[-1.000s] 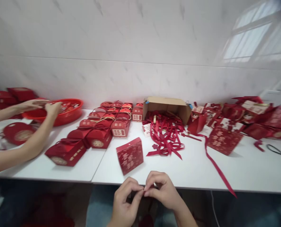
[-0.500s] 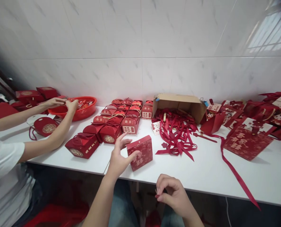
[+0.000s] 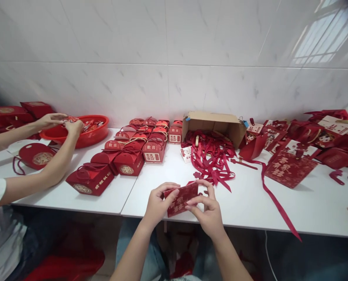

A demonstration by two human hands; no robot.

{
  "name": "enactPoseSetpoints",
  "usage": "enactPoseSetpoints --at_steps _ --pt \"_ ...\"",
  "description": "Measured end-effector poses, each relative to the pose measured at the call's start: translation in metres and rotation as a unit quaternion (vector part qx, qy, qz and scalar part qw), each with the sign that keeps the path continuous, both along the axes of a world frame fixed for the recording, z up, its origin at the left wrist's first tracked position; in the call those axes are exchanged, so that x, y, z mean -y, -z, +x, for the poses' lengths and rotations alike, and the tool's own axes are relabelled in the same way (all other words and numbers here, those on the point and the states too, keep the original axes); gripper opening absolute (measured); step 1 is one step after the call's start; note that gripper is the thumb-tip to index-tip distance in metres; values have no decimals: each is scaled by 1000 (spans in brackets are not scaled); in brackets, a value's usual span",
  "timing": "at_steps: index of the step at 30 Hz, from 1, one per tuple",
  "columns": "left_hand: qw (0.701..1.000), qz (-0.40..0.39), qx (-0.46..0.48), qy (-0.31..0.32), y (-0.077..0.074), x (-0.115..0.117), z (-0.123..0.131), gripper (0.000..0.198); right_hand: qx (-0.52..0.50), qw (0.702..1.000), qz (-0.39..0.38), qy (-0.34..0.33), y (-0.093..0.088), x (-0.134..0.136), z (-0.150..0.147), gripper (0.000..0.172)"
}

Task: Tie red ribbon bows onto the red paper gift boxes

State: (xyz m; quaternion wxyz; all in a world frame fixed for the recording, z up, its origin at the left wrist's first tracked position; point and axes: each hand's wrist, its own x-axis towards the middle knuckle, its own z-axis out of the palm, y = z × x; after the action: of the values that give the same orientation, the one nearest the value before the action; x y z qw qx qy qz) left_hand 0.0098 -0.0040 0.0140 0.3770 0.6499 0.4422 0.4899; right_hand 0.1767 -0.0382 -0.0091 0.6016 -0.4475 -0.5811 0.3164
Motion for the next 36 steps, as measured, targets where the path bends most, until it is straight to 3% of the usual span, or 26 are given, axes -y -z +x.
enactPoseSetpoints --at_steps 6,14,17,19,23,27,31,36 --pt "998 -11 25 58 2 12 2 18 16 1000 -8 -2 -5 -5 -7 2" --pt "997 27 32 61 7 19 5 13 -9 1000 8 25 0 -4 -8 2" --pt "996 47 31 64 10 19 6 9 -64 993 36 88 4 -5 -12 20" --pt "996 49 47 58 12 20 7 8 -76 992 28 95 6 -5 -11 36" --pt "991 27 79 101 11 26 4 11 -5 1000 -9 11 2 3 1 31" --pt "982 35 64 177 9 33 0 20 61 995 29 -75 -9 14 14 27" --pt "973 61 66 213 11 38 0 26 -4 991 -4 -137 -14 21 16 39" --pt "967 121 85 207 11 49 3 30 -62 978 -60 -190 -12 33 13 47"
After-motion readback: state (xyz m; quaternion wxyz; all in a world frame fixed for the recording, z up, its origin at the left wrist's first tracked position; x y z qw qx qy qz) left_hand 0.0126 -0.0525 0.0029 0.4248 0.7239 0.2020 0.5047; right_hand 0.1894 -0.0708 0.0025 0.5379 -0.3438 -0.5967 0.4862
